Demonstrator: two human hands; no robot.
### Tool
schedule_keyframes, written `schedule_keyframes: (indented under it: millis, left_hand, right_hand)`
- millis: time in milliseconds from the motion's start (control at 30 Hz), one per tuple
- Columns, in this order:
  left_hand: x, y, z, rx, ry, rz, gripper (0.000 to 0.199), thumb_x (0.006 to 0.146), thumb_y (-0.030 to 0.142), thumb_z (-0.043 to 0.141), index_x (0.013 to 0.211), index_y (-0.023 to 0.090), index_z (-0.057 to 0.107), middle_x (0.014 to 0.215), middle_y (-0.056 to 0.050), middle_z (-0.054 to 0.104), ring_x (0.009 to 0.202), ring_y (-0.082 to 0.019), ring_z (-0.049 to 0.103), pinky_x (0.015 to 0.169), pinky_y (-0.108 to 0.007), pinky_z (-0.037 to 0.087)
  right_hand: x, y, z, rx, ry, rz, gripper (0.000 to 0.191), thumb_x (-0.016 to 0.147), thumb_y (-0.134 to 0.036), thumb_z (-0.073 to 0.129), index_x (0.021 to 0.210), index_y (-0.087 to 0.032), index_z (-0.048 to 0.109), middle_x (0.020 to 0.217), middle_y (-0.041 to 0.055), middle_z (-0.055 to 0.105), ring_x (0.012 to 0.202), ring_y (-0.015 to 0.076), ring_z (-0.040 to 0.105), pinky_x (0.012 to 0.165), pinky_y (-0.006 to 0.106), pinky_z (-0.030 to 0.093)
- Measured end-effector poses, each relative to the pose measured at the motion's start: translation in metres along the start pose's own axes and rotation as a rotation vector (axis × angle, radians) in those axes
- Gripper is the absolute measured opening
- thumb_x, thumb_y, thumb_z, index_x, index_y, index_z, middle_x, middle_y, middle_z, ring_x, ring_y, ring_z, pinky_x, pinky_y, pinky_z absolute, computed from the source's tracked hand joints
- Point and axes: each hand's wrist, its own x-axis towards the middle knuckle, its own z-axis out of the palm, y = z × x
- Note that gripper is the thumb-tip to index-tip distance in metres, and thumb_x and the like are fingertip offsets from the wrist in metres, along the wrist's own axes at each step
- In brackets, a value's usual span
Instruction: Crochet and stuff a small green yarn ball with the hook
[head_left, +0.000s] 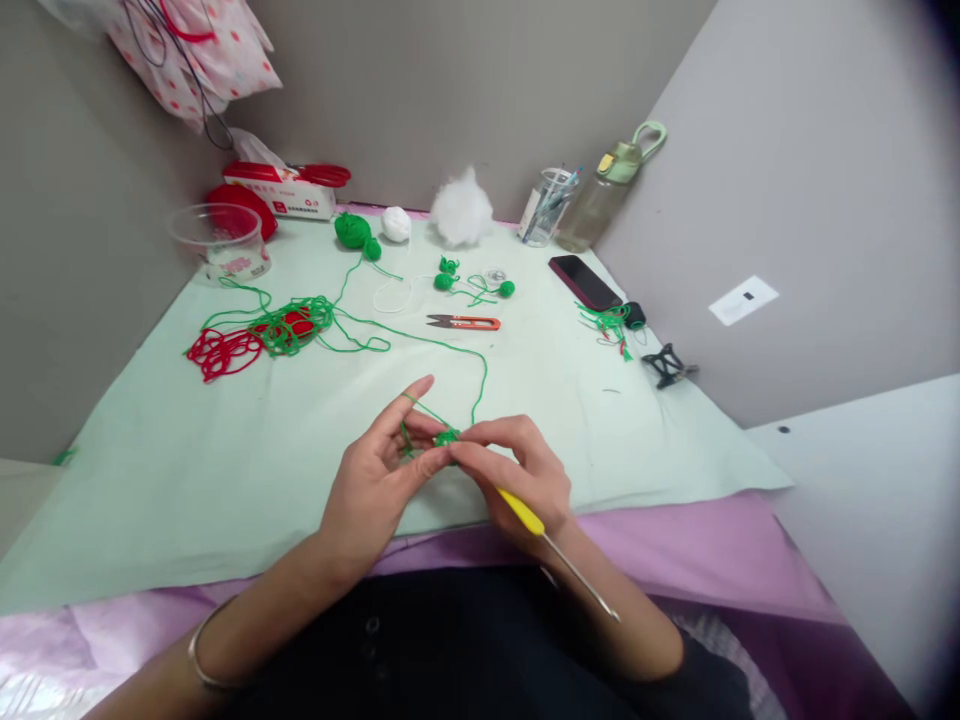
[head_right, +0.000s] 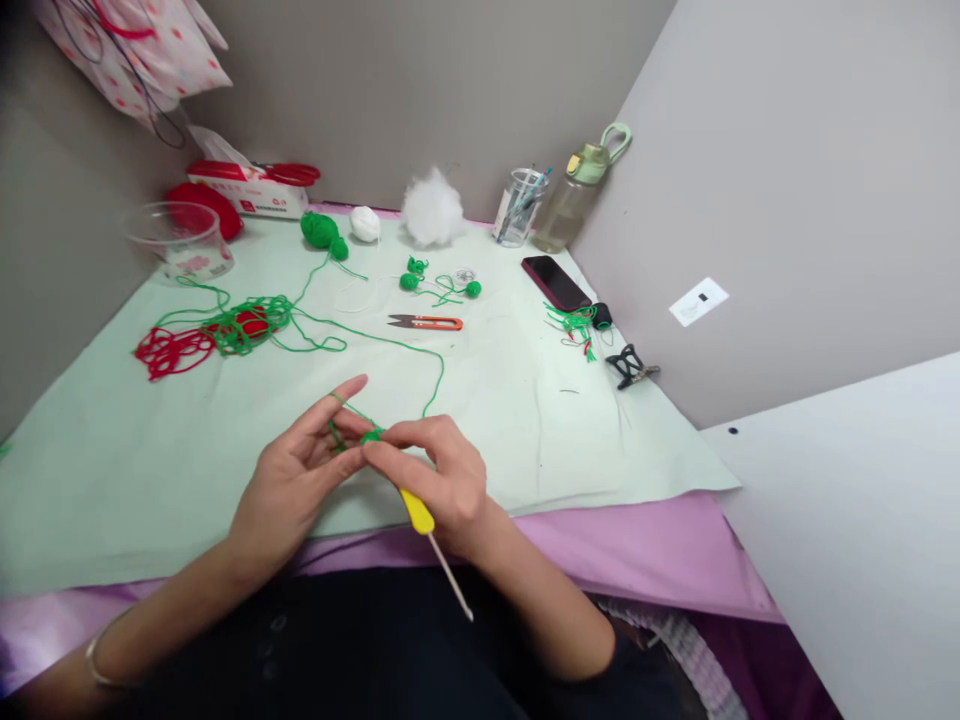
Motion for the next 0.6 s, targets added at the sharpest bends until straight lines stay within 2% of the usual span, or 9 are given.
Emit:
schedule_keyframes:
  millis: [67,100,167,267,400,500,600]
  left_hand:
    - [-0.0028,-0.0028,0.0007,0.024,0.033,0.048,0.063,0.08,0.027,0.086,0.14,0.028,0.064,0.094,0.002,0.066,0.091,-0.012,0.061,0.087,-0.02,0.052]
    - [-0.0041,-0.0034,0.0017,-0.019,0.021,0.03,0.06,0.081,0.029,0.085,0.138,0.029,0.065,0.095,0.002,0.066,0.09,-0.011,0.061,0.085,-0.02,0.051]
    - [-0.006,-0.0028,0.0042,-0.156,-0.036,-0.079,0.052,0.082,0.03,0.084,0.132,0.029,0.069,0.097,0.002,0.065,0.088,-0.01,0.06,0.082,-0.018,0.051]
    - [-0.006,0.001,0.0068,-0.329,-0.142,-0.256,0.051,0.082,0.03,0.084,0.131,0.025,0.071,0.101,-0.001,0.066,0.09,-0.01,0.061,0.084,-0.018,0.05]
    - [-0.0028,0.0035,0.0061,-0.401,-0.231,-0.3,0.056,0.08,0.034,0.087,0.132,0.022,0.07,0.108,-0.006,0.071,0.099,-0.013,0.063,0.09,-0.021,0.05]
    - [-0.0009,0.0033,0.0045,-0.376,-0.244,-0.299,0.057,0.081,0.035,0.086,0.134,0.022,0.069,0.106,-0.006,0.072,0.092,-0.012,0.063,0.087,-0.021,0.05]
    - [0.0005,0.0043,0.0026,-0.318,-0.263,-0.298,0.058,0.081,0.029,0.085,0.136,0.023,0.067,0.102,-0.004,0.07,0.09,-0.013,0.062,0.084,-0.024,0.05]
  right_hand:
    - [0.0007,-0.0028,0.0009,-0.108,-0.008,-0.041,0.032,0.088,-0.004,0.068,0.117,-0.018,0.073,0.104,0.0102,0.07,0.095,0.0193,0.067,0.077,0.032,0.062]
    - [0.001,-0.0046,0.0011,-0.169,0.005,-0.079,0.032,0.087,-0.003,0.07,0.115,-0.017,0.073,0.105,0.0104,0.069,0.096,0.0198,0.067,0.078,0.032,0.063]
    - [0.0015,-0.0071,0.0006,-0.233,0.043,-0.162,0.032,0.083,0.0,0.073,0.111,-0.015,0.073,0.107,0.0101,0.066,0.098,0.0197,0.065,0.079,0.031,0.064]
    - [0.0022,-0.0064,-0.0021,-0.182,0.082,-0.216,0.029,0.082,0.002,0.073,0.107,-0.013,0.072,0.111,0.0099,0.063,0.101,0.0186,0.065,0.08,0.029,0.065]
    - [0.0002,-0.0013,-0.0044,-0.03,0.089,-0.128,0.022,0.095,-0.008,0.062,0.111,-0.018,0.073,0.11,0.0077,0.067,0.103,0.0186,0.068,0.078,0.03,0.065]
    - [-0.0041,0.0003,-0.0012,0.094,0.108,-0.038,0.03,0.096,-0.009,0.061,0.121,-0.022,0.072,0.108,0.0089,0.07,0.101,0.0203,0.07,0.076,0.032,0.063]
    - [-0.0048,-0.0013,0.0023,0.281,0.178,0.112,0.032,0.097,-0.014,0.061,0.124,-0.027,0.073,0.107,0.0084,0.072,0.094,0.0199,0.071,0.071,0.033,0.063]
